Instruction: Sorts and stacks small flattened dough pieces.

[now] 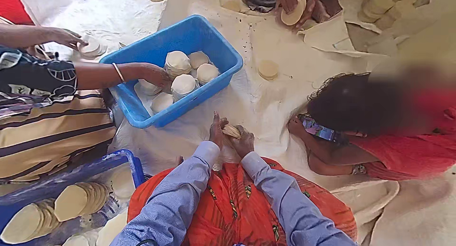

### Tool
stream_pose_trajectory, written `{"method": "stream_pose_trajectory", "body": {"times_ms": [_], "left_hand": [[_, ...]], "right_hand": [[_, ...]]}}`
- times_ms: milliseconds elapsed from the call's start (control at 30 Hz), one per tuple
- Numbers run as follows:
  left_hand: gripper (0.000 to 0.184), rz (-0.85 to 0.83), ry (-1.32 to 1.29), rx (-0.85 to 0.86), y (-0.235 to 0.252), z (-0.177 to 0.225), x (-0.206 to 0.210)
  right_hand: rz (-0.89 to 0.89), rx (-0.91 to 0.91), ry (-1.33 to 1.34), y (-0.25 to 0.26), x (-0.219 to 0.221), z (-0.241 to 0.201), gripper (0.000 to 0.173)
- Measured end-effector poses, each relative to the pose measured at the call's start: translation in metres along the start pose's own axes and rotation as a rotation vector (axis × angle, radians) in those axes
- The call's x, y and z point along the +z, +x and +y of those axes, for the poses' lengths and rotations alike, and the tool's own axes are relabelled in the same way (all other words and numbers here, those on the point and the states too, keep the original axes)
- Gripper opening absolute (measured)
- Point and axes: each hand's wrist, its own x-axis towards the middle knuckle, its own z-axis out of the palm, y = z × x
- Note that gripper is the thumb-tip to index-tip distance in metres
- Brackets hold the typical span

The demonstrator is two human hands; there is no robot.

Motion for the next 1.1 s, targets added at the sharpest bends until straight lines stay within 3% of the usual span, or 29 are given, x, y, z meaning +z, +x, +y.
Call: {"method": "stream_pose_trajectory", "body": {"times_ms": [100,200,267,367,433,467,533,600,667,733,800,867,933,967,1033,1100], "left_hand": [[0.085,0.019,-0.036,-0.02,-0.002,0.0,-0.003],[0.082,0.016,-0.054,-0.033,-0.002,0.003,0.003],[0.082,0.035,-0.037,-0.008,-0.001,0.003,0.002],[0.084,0.03,-0.034,-0.022,-0.004,0.002,-0.002],[0.083,0.031,-0.055,-0.03,-0.001,0.002,0.002],[0.084,0.019,-0.042,-0.019,0.0,0.0,0.002],[0.087,0.013,-0.006,0.006,0.0,0.001,-0.002],[0.086,0.039,-0.02,-0.01,-0.003,0.001,-0.003],[0.083,0.041,-0.057,-0.029,0.001,0.001,0.001],[0.085,0.02,-0.039,-0.015,0.0,0.0,0.003],[0.087,0.026,-0.01,0.007,-0.002,0.001,-0.002],[0.089,0.012,0.004,0.009,-0.004,-0.001,-0.003],[0.09,-0.014,0.007,0.018,-0.001,-0.002,0.0],[0.09,-0.023,0.015,0.031,-0.001,-0.002,0.001],[0.09,-0.019,0.01,0.035,-0.002,0.0,-0.003],[0.086,0.019,-0.031,0.026,0.0,0.001,-0.002]], "right_hand": [[0.192,-0.132,0.114,-0.009,0.008,0.005,0.046],[0.043,-0.011,0.058,-0.002,0.006,0.004,0.057],[0.085,-0.047,0.069,0.001,0.007,0.009,0.044],[0.217,-0.104,0.153,-0.007,0.011,0.012,0.049],[0.116,-0.03,0.076,-0.003,0.007,0.009,0.054],[0.091,-0.026,0.061,0.0,0.006,0.009,0.048],[0.136,-0.088,0.112,0.002,0.004,0.009,0.041],[0.211,-0.127,0.162,-0.005,0.007,0.011,0.045],[0.112,-0.068,0.083,-0.001,0.006,0.008,0.056],[0.045,-0.027,0.028,0.003,0.006,0.007,0.047],[0.132,-0.098,0.085,0.001,0.008,0.008,0.04],[0.204,-0.125,0.115,-0.005,0.009,0.008,0.044],[0.064,-0.017,0.054,-0.002,0.002,0.003,0.051],[0.018,0.009,0.041,0.0,0.001,0.003,0.047],[0.068,-0.032,0.088,0.0,0.004,0.005,0.039],[0.14,-0.053,0.129,-0.006,0.008,0.008,0.043]]}}
